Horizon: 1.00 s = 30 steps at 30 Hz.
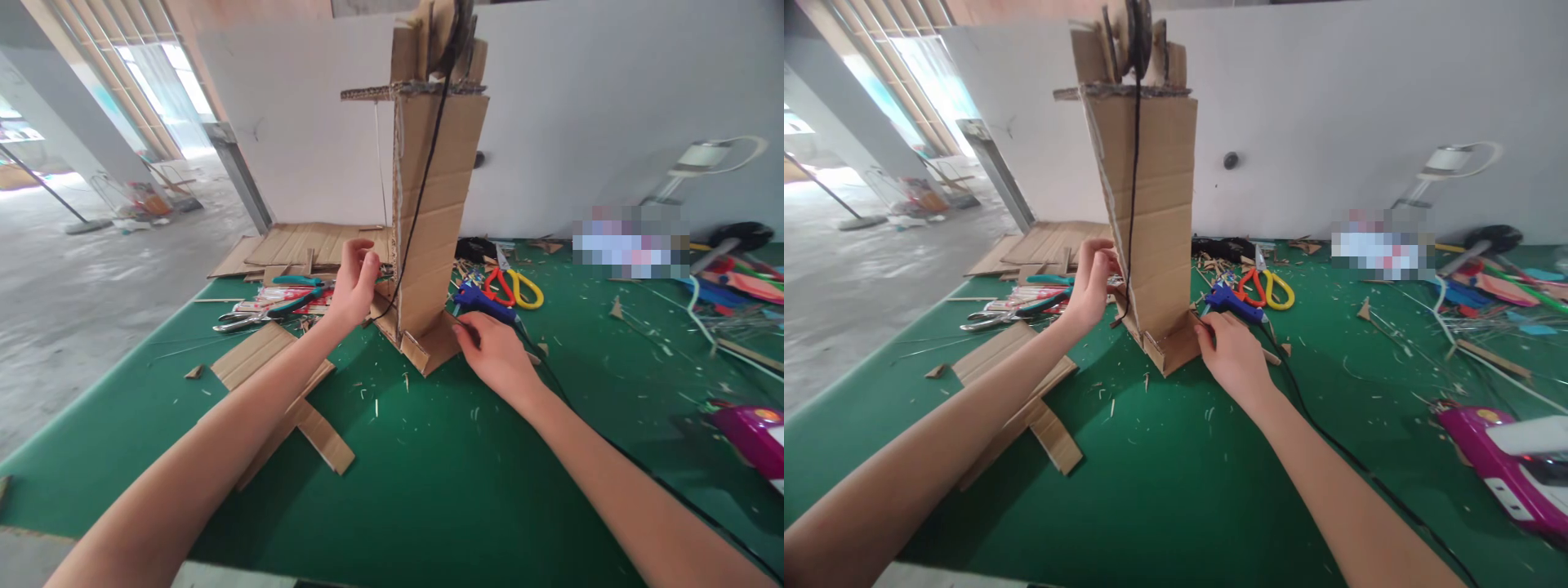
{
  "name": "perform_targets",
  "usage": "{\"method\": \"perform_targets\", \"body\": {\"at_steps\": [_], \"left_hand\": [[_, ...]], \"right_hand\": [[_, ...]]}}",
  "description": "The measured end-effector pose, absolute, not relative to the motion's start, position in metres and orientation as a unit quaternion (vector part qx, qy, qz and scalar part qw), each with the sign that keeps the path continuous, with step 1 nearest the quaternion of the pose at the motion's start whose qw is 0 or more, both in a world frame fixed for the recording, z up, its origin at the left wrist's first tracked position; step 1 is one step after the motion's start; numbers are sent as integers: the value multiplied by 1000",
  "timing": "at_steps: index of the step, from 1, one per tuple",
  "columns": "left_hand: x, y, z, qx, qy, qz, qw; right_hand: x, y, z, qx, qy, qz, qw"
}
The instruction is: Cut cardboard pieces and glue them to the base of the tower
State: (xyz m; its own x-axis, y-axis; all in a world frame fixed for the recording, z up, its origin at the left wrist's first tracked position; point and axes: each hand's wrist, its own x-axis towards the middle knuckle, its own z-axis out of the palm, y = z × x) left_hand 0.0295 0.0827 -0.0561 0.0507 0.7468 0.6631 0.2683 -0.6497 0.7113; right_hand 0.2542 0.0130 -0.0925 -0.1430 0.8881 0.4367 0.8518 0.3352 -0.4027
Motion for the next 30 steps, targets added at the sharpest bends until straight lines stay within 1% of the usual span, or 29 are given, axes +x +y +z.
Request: {"method": "perform_targets", "body": {"at_steps": [2, 6, 8, 11, 15, 19, 30], "left_hand": [[33, 88, -60, 672, 381, 574, 271], [33, 96, -67, 679, 316, 487, 449], [28, 98, -69, 672, 298, 463, 495], [22, 99, -69, 666, 306, 452, 508], [25, 101, -70, 692, 308, 427, 494], [31, 103, -75, 689, 317, 448, 473], [32, 96, -75, 674, 335, 452, 479]], "right_hand": [[256, 15, -94, -571, -755, 38, 320], [259, 17, -95, -575, -744, 68, 334], [259, 18, -94, -577, -739, 82, 338], [260, 18, -91, -575, -738, 93, 340], [260, 17, -89, -577, -738, 94, 337], [259, 17, -88, -573, -741, 98, 336], [258, 17, -94, -566, -741, 86, 350]]}}
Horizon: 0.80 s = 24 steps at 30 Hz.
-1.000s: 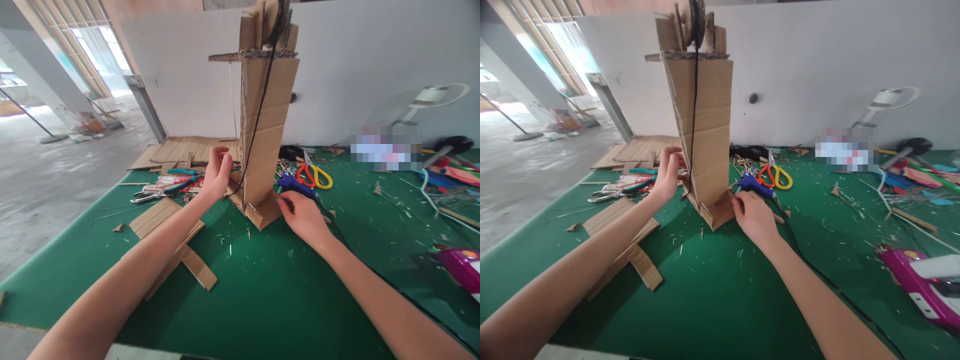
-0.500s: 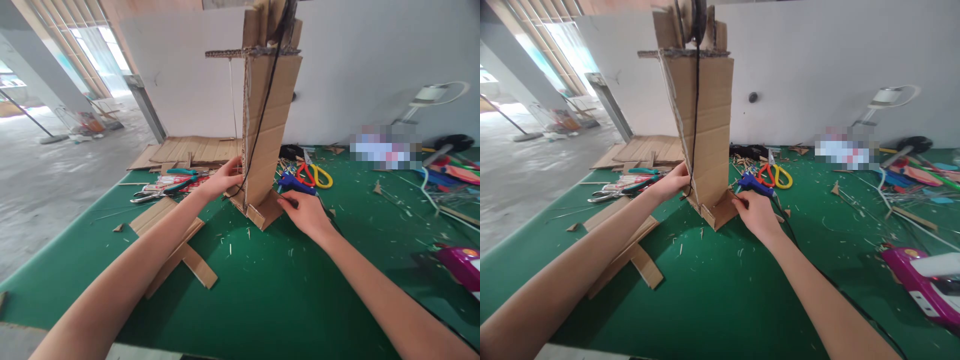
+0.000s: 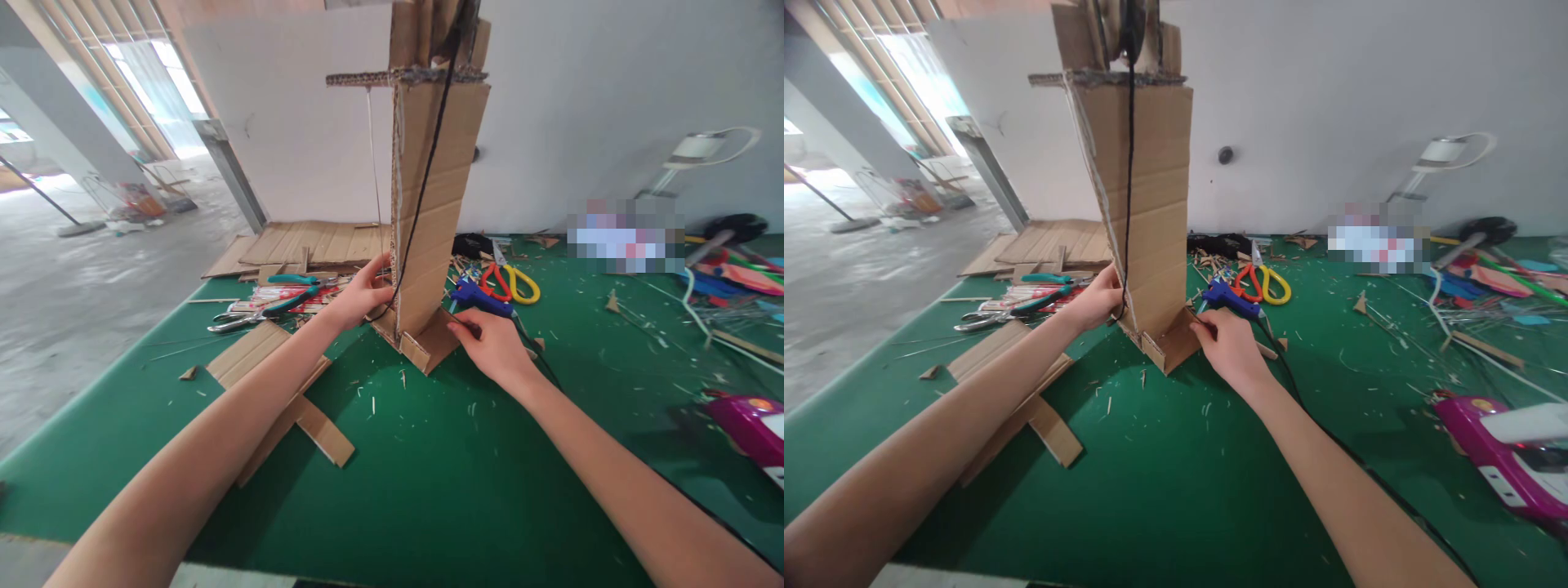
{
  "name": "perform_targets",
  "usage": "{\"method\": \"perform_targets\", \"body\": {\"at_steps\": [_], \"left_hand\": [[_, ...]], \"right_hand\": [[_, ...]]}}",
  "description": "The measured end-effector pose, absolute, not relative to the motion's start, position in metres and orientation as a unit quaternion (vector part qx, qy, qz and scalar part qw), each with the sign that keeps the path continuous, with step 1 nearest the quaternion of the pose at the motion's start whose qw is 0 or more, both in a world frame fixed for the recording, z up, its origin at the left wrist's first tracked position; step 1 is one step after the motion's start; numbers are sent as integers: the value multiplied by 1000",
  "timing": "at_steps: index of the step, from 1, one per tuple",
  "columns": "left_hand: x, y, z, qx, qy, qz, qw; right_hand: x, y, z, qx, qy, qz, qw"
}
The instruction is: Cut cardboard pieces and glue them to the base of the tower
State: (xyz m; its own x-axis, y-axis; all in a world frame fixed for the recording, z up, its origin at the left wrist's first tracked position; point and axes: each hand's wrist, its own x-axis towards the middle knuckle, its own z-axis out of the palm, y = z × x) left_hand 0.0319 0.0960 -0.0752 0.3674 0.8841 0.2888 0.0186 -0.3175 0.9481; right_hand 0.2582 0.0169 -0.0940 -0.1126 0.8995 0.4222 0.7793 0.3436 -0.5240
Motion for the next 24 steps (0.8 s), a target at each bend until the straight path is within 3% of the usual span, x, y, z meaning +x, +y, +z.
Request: {"method": "perform_targets", "body": {"at_steps": [24], "left_hand": [[32, 97, -77, 699, 329, 450, 448]], "right_hand": [[257, 17, -96, -565, -737, 78, 363]]}}
